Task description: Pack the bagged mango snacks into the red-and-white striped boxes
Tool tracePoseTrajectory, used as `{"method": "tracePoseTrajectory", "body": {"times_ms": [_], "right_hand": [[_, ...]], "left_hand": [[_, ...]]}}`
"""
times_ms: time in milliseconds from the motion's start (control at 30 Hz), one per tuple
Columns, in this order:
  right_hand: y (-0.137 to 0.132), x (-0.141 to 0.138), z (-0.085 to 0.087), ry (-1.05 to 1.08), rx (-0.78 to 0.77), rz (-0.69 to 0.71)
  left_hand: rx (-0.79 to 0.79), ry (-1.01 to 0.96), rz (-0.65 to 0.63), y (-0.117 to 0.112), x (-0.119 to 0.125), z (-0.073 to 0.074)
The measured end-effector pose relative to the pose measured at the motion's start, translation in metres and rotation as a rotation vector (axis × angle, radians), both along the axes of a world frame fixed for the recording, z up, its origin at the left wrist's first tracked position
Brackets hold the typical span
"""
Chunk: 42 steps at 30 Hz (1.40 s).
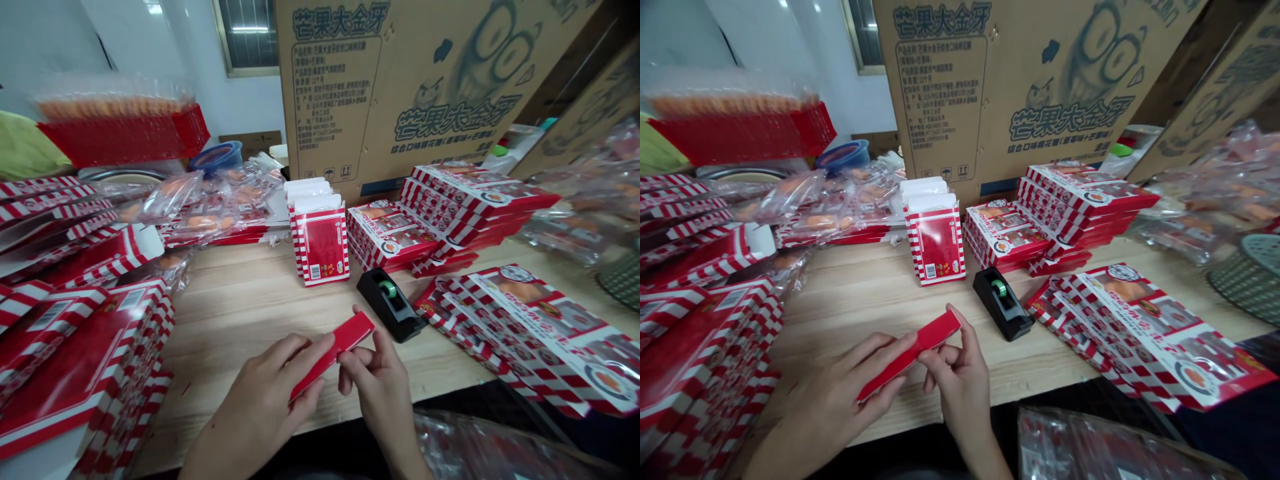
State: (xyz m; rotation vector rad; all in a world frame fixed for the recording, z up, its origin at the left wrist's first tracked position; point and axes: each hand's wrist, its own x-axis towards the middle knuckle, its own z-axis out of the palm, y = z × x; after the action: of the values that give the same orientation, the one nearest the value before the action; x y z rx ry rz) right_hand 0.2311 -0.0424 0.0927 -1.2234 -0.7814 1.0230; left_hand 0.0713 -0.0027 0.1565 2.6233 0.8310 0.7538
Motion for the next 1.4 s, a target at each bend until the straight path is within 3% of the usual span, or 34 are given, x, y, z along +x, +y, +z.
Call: {"method": "tracePoseTrajectory", "body": {"times_ms": [100,167,267,367,400,500,567,633,733,900,1067,1167,1267,1400], "right_hand": [[0.013,0.009,-0.024,-0.33,0.118,0.125],[0.03,0.019,-0.042,-0.525,0.175,0.129],[0.071,0.041,-0.062,-0.594,0.174,-0.006],[0.123,0.064,-0.067,-0.617,0.147,-0.144],[0.14,0.071,-0.066,-0.625,0.132,-0.176],[0.18,0.082,-0.061,-0.646,0.077,-0.234],[0.194,0.083,-0.06,-0.655,0.042,-0.251],[0.199,0.081,-0.062,-0.654,0.011,-0.253],[0.196,0.074,-0.07,-0.616,-0.019,-0.21],[0.173,0.062,-0.08,-0.445,0.018,0.0],[0.108,0.052,-0.066,-0.28,0.159,0.238],[0.067,0.046,-0.051,-0.23,0.196,0.337],[0.042,0.035,-0.036,-0.203,0.266,0.249],[0.029,0.021,-0.026,-0.297,0.392,-0.017]], "left_hand": [[0.148,0.068,0.099,-0.004,-0.016,-0.004],[0.289,0.169,0.171,-0.011,-0.035,-0.015],[0.471,0.364,0.284,-0.02,-0.068,-0.048],[0.542,0.503,0.469,-0.021,-0.092,-0.094],[0.506,0.522,0.583,-0.019,-0.096,-0.107],[0.148,0.503,0.635,-0.009,-0.096,-0.134],[0.023,0.46,0.639,-0.004,-0.091,-0.139],[0.004,0.427,0.688,0.0,-0.087,-0.138],[-0.016,0.315,0.73,0.006,-0.079,-0.132],[-0.085,0.01,0.626,0.028,-0.05,-0.128],[-0.155,-0.353,0.582,0.054,-0.02,-0.118],[-0.155,-0.541,0.614,0.054,-0.006,-0.109],[-0.087,-0.707,0.662,0.043,0.009,-0.104],[0.069,-0.91,0.677,0.026,0.025,-0.103]]}}
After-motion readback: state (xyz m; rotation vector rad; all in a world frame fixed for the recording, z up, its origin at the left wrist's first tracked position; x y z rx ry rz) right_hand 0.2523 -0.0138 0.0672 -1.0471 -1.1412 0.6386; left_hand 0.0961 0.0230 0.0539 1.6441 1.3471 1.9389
